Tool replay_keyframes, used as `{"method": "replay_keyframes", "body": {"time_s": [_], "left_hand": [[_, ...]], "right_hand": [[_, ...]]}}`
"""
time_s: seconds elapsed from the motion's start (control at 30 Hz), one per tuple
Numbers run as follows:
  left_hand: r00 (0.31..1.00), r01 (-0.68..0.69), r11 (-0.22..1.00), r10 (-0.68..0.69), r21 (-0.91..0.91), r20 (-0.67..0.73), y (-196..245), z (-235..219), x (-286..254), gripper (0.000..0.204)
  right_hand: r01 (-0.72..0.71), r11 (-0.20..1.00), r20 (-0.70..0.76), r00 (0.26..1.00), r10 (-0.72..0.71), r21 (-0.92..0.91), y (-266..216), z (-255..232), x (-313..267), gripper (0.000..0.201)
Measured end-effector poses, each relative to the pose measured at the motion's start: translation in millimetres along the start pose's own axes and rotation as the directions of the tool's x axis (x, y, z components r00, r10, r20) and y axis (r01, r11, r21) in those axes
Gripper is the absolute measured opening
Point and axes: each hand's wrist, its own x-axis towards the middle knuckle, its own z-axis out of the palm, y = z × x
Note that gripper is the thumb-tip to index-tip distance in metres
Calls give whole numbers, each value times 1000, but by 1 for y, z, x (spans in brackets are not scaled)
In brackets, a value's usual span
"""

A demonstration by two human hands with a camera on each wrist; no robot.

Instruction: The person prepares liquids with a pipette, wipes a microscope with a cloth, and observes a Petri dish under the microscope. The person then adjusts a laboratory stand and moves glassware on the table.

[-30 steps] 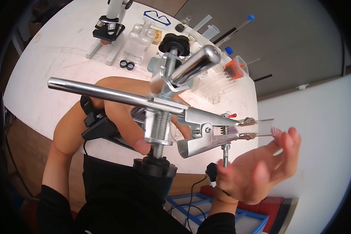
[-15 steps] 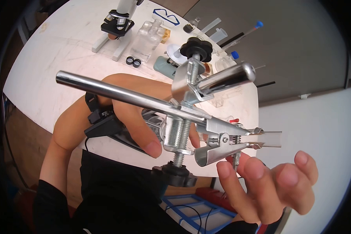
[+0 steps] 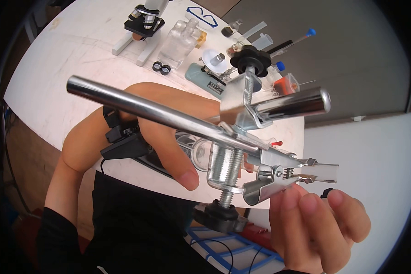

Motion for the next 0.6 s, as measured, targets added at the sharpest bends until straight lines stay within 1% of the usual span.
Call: {"method": "replay_keyframes", "body": {"time_s": [0.07,0.1,0.13,0.17,0.2,0.3,0.37,0.4,0.47,0.6], "left_hand": [[1000,15,1000,-15,3,-2,-1,1,1,54],[999,22,999,-21,-45,27,-3,1,2,55],[998,30,995,-25,-91,55,-4,0,2,56],[998,29,995,-25,-92,52,-4,1,2,56],[999,34,996,-32,-77,32,-3,1,1,56],[998,50,998,-51,-28,-27,2,3,-2,56],[996,62,998,-62,6,-69,5,5,-5,56],[994,69,997,-66,23,-90,6,5,-6,56],[991,75,996,-70,40,-114,6,5,-7,56],[988,63,995,-52,74,-145,3,6,-7,56]], "right_hand": [[12,999,35,999,-14,42,2,-4,3,31],[13,999,36,999,-15,45,4,-3,3,31],[58,998,7,998,-58,6,8,-1,2,31],[103,994,-21,994,-104,-33,10,0,2,31],[104,994,-19,994,-105,-30,10,-1,4,31],[86,996,28,996,-86,-19,7,-7,7,32],[17,1000,87,996,-17,1,4,-10,8,33],[19,1000,87,996,-19,2,4,-10,8,33],[-33,999,119,992,31,10,3,-9,6,35],[-34,999,104,994,30,37,4,-5,4,38]]}}
